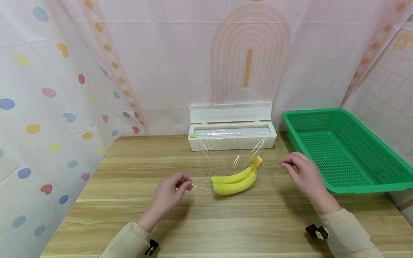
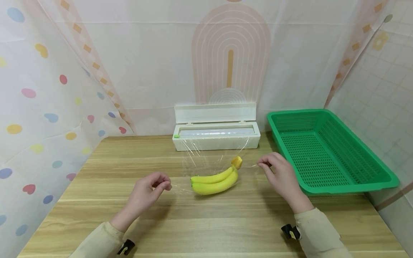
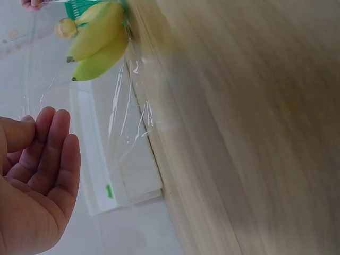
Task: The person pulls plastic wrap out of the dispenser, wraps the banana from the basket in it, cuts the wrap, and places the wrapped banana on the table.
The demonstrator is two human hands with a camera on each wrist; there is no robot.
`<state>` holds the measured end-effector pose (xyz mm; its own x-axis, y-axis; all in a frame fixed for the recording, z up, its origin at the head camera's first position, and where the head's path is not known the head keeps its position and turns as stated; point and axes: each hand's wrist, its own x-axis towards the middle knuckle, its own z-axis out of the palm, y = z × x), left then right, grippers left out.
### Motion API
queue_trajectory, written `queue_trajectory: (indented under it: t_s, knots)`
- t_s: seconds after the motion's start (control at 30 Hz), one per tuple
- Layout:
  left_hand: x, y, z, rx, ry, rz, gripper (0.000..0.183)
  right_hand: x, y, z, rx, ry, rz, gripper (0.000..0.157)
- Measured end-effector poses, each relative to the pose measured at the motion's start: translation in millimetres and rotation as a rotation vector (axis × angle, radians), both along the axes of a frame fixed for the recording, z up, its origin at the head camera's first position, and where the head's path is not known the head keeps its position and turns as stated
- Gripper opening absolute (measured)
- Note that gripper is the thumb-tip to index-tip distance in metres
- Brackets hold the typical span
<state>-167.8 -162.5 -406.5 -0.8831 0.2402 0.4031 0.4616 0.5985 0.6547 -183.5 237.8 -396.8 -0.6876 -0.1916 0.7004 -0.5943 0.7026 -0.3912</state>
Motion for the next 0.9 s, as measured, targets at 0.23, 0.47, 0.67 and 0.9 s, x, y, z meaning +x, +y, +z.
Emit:
queue_trajectory:
  t_s: [0.23,0.47,0.67,0.9]
  knots:
    - [-5.6,1.7,0.2,0.026,-0.039,0.036,0.015,-8.3,-5.0,6.1,0.015,-0.060,-0.033,0.012]
    - [-14.6,-2.1,-1.5,0.054,-0.103,0.063,0.009,-17.0,-10.8,7.1,-0.005,-0.056,0.017,0.015]
    - [-19.7,-5.8,-0.2,0.043,-0.122,0.077,0.009,-18.1,-13.2,7.8,-0.003,-0.086,0.035,0.016]
    - [-28.9,-5.4,1.4,0.045,-0.104,0.069,0.005,-21.7,-15.1,7.0,0.004,-0.103,0.034,0.015]
